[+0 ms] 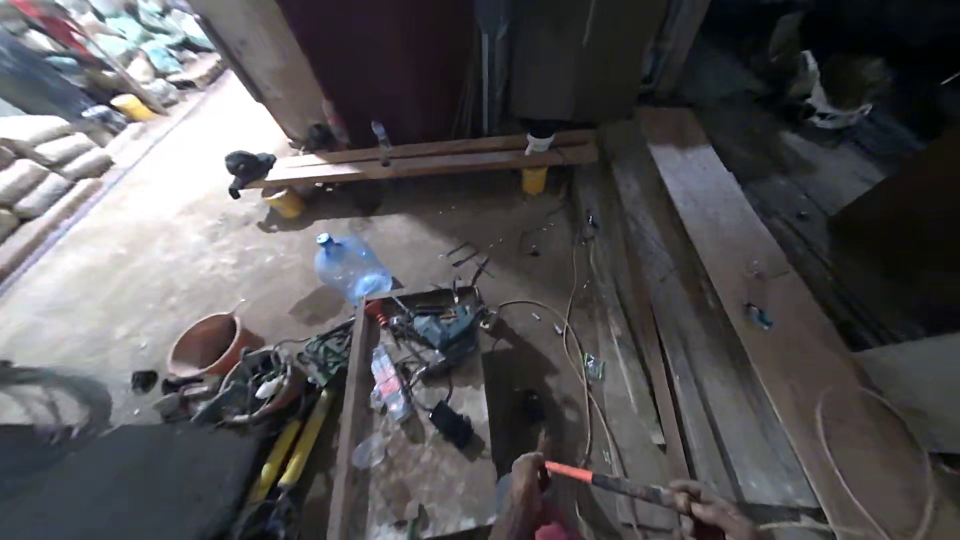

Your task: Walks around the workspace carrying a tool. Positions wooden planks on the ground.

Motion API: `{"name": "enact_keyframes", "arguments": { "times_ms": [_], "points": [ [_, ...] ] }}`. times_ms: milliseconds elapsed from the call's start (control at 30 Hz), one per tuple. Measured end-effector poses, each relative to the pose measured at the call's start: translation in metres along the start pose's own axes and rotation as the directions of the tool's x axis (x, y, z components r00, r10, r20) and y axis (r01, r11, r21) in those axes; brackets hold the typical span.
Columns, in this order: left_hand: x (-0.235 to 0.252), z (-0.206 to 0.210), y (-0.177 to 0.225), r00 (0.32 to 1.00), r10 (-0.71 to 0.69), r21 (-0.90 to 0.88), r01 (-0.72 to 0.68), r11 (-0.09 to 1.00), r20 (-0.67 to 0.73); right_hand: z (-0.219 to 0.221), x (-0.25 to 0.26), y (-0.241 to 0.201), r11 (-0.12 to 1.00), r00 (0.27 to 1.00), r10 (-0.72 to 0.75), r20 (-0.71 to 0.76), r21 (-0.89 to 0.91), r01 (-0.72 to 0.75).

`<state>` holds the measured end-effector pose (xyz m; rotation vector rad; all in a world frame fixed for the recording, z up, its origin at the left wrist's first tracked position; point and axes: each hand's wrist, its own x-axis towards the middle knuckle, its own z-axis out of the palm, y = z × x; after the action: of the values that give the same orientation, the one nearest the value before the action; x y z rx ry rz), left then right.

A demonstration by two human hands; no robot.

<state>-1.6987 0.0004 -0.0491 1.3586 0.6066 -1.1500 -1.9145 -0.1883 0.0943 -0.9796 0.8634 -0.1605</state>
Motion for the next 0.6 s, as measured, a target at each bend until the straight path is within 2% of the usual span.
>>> {"name": "enact_keyframes", "arguments": {
  "times_ms": [67, 133, 267, 333, 433, 500, 600],
  "points": [
    [0.021, 0.043, 0.065, 0.998, 0.063, -0.041, -0.062, 0.997, 0.031, 0.006, 0.052, -0.070, 0.995, 1.000, -0.002, -0.001, -0.099, 0.002],
    [0.029, 0.073, 0.130, 0.994, 0.093, -0.052, -0.090, 0.995, 0.061, 0.017, 0.094, -0.120, 0.991, 0.999, -0.041, -0.029, -0.129, 0.037],
    [0.042, 0.112, 0.228, 0.981, 0.187, -0.062, -0.184, 0.981, 0.053, 0.030, 0.168, -0.176, 0.991, 0.992, -0.122, -0.026, 0.046, 0.123],
    [0.050, 0.117, 0.263, 0.974, 0.226, -0.100, -0.227, 0.969, -0.017, 0.041, 0.204, -0.190, 0.990, 0.995, -0.102, -0.002, 0.094, 0.101],
    [0.066, 0.119, 0.298, 0.972, 0.196, -0.167, -0.217, 0.962, -0.131, 0.061, 0.257, -0.210, 0.997, 0.997, -0.032, 0.066, 0.076, 0.027],
    [0.084, 0.118, 0.312, 0.969, 0.154, -0.208, -0.194, 0.959, -0.191, 0.071, 0.296, -0.227, 0.997, 0.989, 0.021, 0.143, 0.066, -0.030],
    [0.122, 0.127, 0.345, 0.959, 0.120, -0.240, -0.184, 0.953, -0.258, 0.083, 0.382, -0.257, 0.997, 0.955, 0.072, 0.287, 0.017, -0.080]
  ]
}}
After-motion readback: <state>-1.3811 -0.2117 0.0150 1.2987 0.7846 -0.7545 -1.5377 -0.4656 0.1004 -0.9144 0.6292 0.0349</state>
